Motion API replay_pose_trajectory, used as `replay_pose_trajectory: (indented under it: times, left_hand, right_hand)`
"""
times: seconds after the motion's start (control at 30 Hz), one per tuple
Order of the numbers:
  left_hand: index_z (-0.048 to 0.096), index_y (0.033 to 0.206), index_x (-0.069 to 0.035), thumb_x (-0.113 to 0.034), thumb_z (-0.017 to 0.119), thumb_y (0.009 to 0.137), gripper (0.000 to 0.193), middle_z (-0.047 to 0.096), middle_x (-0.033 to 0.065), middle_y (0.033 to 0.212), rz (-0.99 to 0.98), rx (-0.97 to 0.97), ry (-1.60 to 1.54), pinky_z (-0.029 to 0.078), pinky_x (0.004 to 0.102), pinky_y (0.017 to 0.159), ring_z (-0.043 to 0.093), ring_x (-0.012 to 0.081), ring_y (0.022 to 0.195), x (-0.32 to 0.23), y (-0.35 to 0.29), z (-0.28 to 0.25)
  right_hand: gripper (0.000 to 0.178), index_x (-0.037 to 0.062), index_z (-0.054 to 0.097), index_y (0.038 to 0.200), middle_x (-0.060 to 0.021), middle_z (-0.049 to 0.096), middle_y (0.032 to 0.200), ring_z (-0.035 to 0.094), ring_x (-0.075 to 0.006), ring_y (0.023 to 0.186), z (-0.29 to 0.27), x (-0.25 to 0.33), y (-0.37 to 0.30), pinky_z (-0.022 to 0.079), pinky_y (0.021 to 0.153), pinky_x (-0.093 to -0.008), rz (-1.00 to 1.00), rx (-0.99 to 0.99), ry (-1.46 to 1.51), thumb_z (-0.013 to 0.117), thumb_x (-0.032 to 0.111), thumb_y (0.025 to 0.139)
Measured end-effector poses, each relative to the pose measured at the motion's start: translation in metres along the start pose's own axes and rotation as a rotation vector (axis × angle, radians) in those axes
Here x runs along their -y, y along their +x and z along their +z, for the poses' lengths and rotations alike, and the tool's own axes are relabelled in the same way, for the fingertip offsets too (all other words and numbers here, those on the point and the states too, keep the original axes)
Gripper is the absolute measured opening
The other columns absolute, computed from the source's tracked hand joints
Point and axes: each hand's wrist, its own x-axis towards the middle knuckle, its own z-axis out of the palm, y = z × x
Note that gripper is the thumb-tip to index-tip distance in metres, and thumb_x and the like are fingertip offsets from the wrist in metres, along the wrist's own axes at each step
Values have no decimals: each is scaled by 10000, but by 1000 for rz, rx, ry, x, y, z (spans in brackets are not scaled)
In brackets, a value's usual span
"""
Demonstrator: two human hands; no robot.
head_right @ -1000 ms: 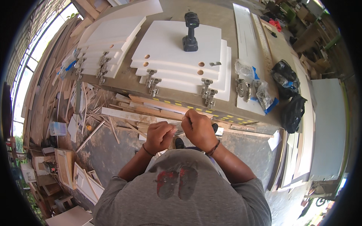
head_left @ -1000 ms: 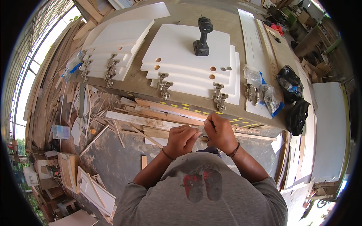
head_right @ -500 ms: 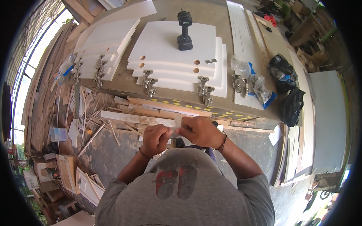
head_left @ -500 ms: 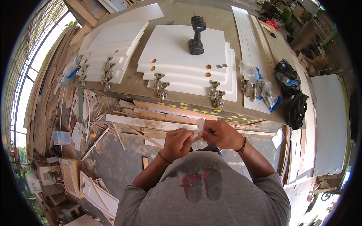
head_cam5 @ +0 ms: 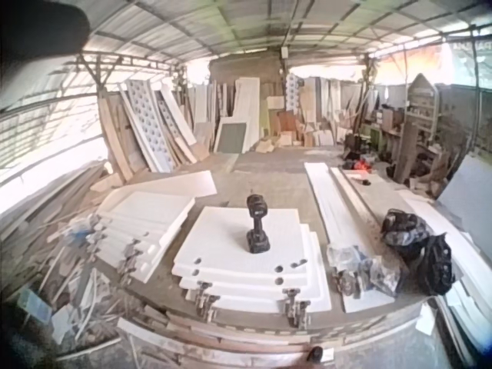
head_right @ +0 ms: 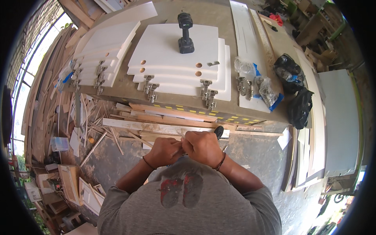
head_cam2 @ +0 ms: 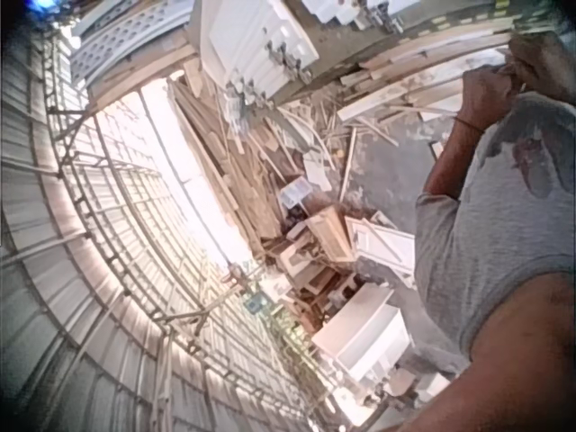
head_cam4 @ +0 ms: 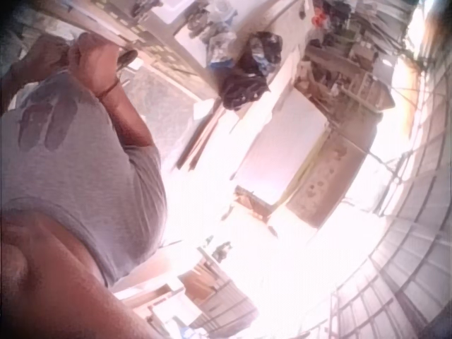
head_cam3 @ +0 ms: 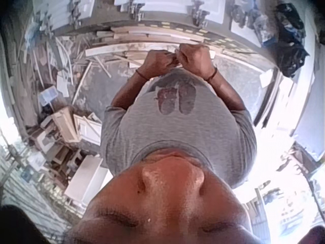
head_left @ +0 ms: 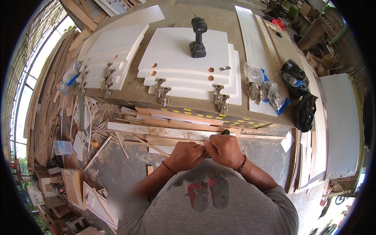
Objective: The person assembles a cabinet door by inserting hinges into pre-drilled holes, retrieving screws from a plastic bag, and driving the screws using a power drill.
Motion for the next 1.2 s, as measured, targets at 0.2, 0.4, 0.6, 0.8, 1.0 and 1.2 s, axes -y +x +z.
replay_pose_trajectory:
  times: [0.2, 0.4, 0.6, 0.8, 1.0, 1.2]
  left_hand:
    - [527, 656, -81, -192, 647, 775, 202, 487, 67, 552, 50, -7, 57, 394, 372, 440, 508, 262, 484, -14, -12, 0]
    - [454, 596, -43, -82, 681, 696, 252, 432, 84, 543, 8, -144, -77, 361, 354, 447, 471, 276, 497, -13, -8, -4]
    - [452, 591, -47, -116, 689, 702, 271, 436, 83, 551, -3, -142, -45, 365, 359, 448, 471, 274, 496, -6, -10, 2]
    - [474, 609, -53, -177, 682, 729, 271, 452, 79, 560, 60, -103, -39, 379, 360, 460, 497, 262, 514, -5, -9, -2]
    - [492, 638, -54, -190, 676, 755, 258, 478, 91, 586, 56, -45, -138, 387, 356, 468, 508, 273, 517, 3, -30, 4]
    - [476, 632, -40, -181, 619, 813, 271, 467, 111, 567, -169, -115, -375, 382, 371, 490, 500, 301, 515, 16, -48, 5]
  right_hand:
    - [218, 14, 501, 677, -196, 544, 610, 537, -382, 567, -21, -79, -12, 416, 514, -454, 483, -204, -138, 581, 172, 804]
    - [201, -12, 499, 742, -185, 492, 593, 515, -319, 554, -49, -85, -22, 405, 526, -380, 539, -78, -182, 604, 139, 824]
    - [328, 26, 575, 999, -123, 567, 938, 541, -288, 948, -40, -39, -12, 440, 789, -388, 101, -188, -128, 690, 42, 692]
    - [234, 115, 644, 963, -14, 610, 973, 538, -232, 982, -32, -22, -1, 395, 833, -351, -141, 157, -83, 620, 49, 740]
    - [197, 115, 641, 936, 7, 608, 865, 537, -195, 850, -20, -19, -10, 407, 761, -348, -76, 424, -139, 638, 114, 738]
    - [223, 110, 658, 908, 13, 638, 857, 544, -206, 878, -16, -2, -1, 414, 785, -334, -159, 239, -109, 675, 103, 686]
